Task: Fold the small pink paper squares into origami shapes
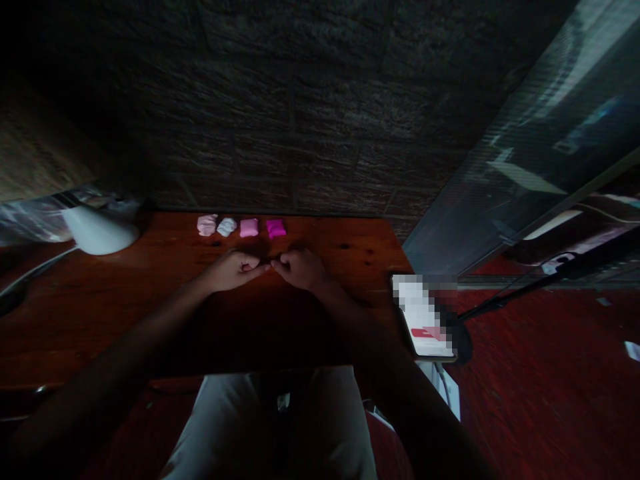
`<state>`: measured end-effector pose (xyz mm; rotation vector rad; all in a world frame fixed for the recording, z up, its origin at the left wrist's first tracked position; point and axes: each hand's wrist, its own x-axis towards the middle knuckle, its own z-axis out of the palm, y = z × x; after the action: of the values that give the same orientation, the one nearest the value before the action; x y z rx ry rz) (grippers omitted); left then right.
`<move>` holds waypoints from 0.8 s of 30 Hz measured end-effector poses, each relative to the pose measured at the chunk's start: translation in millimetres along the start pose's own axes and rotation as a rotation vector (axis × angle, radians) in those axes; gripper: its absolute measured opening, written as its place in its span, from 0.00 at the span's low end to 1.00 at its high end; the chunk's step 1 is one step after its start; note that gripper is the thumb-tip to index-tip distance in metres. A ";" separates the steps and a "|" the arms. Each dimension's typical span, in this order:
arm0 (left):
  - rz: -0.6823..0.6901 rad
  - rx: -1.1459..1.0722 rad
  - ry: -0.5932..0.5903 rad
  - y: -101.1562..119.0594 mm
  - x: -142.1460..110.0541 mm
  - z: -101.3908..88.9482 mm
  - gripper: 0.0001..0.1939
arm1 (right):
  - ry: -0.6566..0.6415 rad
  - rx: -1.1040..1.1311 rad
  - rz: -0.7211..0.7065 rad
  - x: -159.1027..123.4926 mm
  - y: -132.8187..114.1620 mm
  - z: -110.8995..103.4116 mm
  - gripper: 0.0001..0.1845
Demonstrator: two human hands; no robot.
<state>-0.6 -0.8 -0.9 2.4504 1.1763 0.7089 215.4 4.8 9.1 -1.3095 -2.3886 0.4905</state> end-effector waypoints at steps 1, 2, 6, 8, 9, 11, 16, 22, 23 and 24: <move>0.003 -0.001 0.003 0.0 0.1 0.1 0.26 | 0.002 -0.001 -0.005 0.1 0.4 0.4 0.21; 0.003 -0.001 0.007 -0.2 0.1 0.2 0.26 | 0.005 -0.001 -0.010 0.1 0.8 0.8 0.21; -0.017 0.014 0.001 -2.0 -0.2 0.8 0.26 | 0.017 -0.008 -0.030 0.6 1.9 2.1 0.21; -0.028 0.027 -0.005 -2.9 -0.4 0.8 0.26 | 0.016 -0.012 -0.031 0.7 2.1 2.1 0.21; -0.032 0.031 -0.008 -3.1 -0.5 0.8 0.26 | 0.013 -0.014 -0.032 0.7 2.1 2.0 0.21; -0.036 0.032 -0.010 -3.0 -0.5 0.5 0.26 | 0.006 -0.013 -0.031 0.7 1.8 1.5 0.20; 0.005 0.018 0.005 -1.9 -0.1 -0.6 0.26 | -0.002 0.002 -0.020 0.0 0.7 -0.2 0.20; 0.005 0.011 0.027 -3.0 -0.4 0.5 0.25 | 0.004 0.021 -0.025 0.2 0.9 0.1 0.20; 0.003 0.010 0.026 -3.3 -0.4 0.7 0.25 | 0.004 0.024 -0.024 0.4 1.2 0.4 0.20; 0.002 0.011 0.025 -3.5 -0.4 0.8 0.25 | 0.003 0.029 -0.020 0.6 1.6 0.6 0.20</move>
<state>-2.5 0.9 -3.3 2.4588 1.1894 0.7376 215.9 6.0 7.9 -1.2721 -2.3814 0.5148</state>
